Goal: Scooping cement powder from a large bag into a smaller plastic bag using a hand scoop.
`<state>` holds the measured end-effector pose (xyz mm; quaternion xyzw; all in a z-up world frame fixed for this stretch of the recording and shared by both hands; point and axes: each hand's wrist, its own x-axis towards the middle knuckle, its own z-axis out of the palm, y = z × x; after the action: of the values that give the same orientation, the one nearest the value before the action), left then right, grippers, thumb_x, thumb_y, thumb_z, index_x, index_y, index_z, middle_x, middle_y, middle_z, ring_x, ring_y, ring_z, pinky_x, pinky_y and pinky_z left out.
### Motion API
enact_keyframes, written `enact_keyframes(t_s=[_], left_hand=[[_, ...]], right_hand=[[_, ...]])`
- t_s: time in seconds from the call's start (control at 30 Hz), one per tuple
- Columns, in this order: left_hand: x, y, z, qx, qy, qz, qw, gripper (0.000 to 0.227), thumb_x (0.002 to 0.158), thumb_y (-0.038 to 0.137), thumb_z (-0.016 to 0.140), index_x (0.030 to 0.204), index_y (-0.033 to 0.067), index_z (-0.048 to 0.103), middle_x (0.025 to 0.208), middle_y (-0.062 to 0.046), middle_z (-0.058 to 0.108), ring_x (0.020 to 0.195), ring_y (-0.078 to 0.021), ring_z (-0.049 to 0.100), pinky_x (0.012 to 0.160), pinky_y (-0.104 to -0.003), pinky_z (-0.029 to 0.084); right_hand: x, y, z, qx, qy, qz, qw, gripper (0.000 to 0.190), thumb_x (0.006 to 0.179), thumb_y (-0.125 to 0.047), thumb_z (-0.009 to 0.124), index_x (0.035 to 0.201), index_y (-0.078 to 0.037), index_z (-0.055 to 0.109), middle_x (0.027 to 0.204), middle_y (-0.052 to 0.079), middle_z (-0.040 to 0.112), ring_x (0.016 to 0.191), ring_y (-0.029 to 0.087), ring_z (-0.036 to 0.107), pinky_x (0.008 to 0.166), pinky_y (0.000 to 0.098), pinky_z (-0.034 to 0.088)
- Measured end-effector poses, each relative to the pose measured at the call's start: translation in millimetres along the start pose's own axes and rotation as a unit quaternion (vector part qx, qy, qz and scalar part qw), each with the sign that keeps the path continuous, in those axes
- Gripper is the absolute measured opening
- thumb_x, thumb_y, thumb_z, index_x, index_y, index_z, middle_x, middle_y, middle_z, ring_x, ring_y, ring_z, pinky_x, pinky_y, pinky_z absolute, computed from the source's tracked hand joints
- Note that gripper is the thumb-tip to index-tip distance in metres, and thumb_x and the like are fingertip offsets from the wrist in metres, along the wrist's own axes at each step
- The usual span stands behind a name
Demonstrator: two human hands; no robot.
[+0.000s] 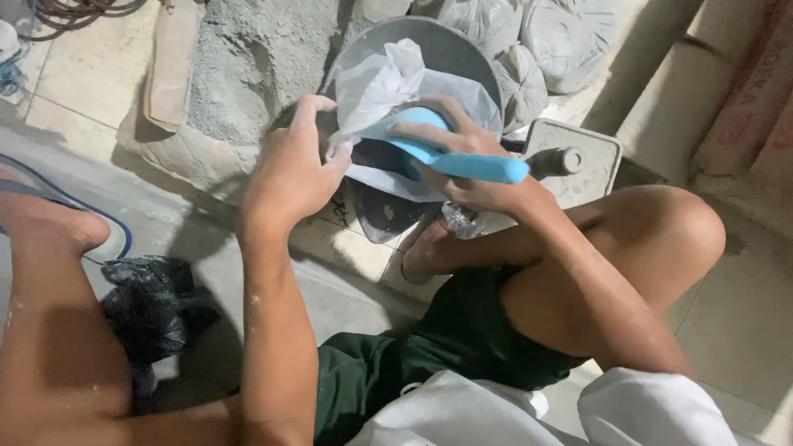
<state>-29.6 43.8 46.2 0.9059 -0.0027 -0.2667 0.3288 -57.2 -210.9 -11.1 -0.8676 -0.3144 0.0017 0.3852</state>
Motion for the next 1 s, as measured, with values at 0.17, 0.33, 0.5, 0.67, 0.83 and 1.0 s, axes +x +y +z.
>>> enact_keyframes(t_s=[0.17, 0.33, 0.5, 0.67, 0.83, 1.0], left_hand=[[-1, -8, 7, -0.017, 0.067, 0.090, 0.994, 0.051, 0.092, 0.013, 0.060, 0.140, 0.0199, 0.047, 0.068, -0.002, 0.066, 0.054, -0.0245, 0.058, 0.056, -0.046, 0.046], [2, -15, 9, -0.109, 0.052, 0.113, 0.986, 0.063, 0.086, 0.005, 0.059, 0.146, 0.0158, 0.043, 0.071, 0.000, 0.067, 0.054, -0.0163, 0.056, 0.055, -0.033, 0.046], [2, -16, 9, -0.107, 0.079, 0.156, 0.979, 0.060, 0.090, 0.007, 0.064, 0.146, 0.0138, 0.042, 0.079, -0.001, 0.072, 0.064, -0.0171, 0.060, 0.064, -0.034, 0.049], [-8, -57, -17, -0.133, 0.079, 0.207, 0.966, 0.060, 0.096, 0.033, 0.070, 0.146, 0.0081, 0.051, 0.085, -0.005, 0.069, 0.073, -0.0174, 0.064, 0.073, -0.031, 0.053], [5, -154, -10, -0.167, 0.206, 0.013, 0.964, 0.035, 0.100, 0.042, 0.062, 0.112, 0.0086, 0.065, 0.087, -0.002, 0.073, 0.067, -0.0183, 0.066, 0.066, -0.033, 0.051], [95, -326, 113, -0.139, 0.279, -0.076, 0.947, 0.049, 0.096, 0.047, 0.067, 0.099, -0.0020, 0.066, 0.087, -0.020, 0.071, 0.076, -0.0375, 0.069, 0.073, -0.046, 0.055]], right_hand=[[-1, -21, -24, -0.091, -0.024, 0.126, 0.988, 0.043, 0.096, -0.013, 0.071, 0.138, -0.014, 0.063, 0.149, 0.021, 0.043, 0.108, 0.037, 0.066, 0.091, 0.0451, 0.058], [-4, 4, -26, -0.118, 0.057, 0.070, 0.989, 0.049, 0.092, -0.005, 0.080, 0.139, -0.006, 0.066, 0.151, 0.026, 0.041, 0.130, 0.049, 0.057, 0.109, 0.0551, 0.053], [-4, 1, -21, -0.119, -0.020, 0.026, 0.992, 0.070, 0.074, 0.003, 0.078, 0.140, -0.014, 0.065, 0.153, 0.023, 0.039, 0.134, 0.045, 0.055, 0.111, 0.0488, 0.054], [-12, -52, -66, -0.067, 0.096, 0.128, 0.985, 0.044, 0.109, -0.027, 0.059, 0.144, 0.000, 0.055, 0.148, 0.027, 0.047, 0.142, 0.045, 0.042, 0.119, 0.0615, 0.036], [-68, -50, -51, -0.196, 0.487, 0.195, 0.829, 0.057, 0.094, -0.024, 0.073, 0.143, 0.002, 0.060, 0.139, 0.019, 0.070, 0.119, 0.031, 0.078, 0.097, 0.0378, 0.070], [14, -101, 13, 0.290, 0.492, 0.189, 0.799, 0.091, 0.091, -0.067, 0.058, 0.163, -0.017, 0.038, 0.154, 0.012, 0.063, 0.139, 0.026, 0.072, 0.121, 0.0438, 0.068]])
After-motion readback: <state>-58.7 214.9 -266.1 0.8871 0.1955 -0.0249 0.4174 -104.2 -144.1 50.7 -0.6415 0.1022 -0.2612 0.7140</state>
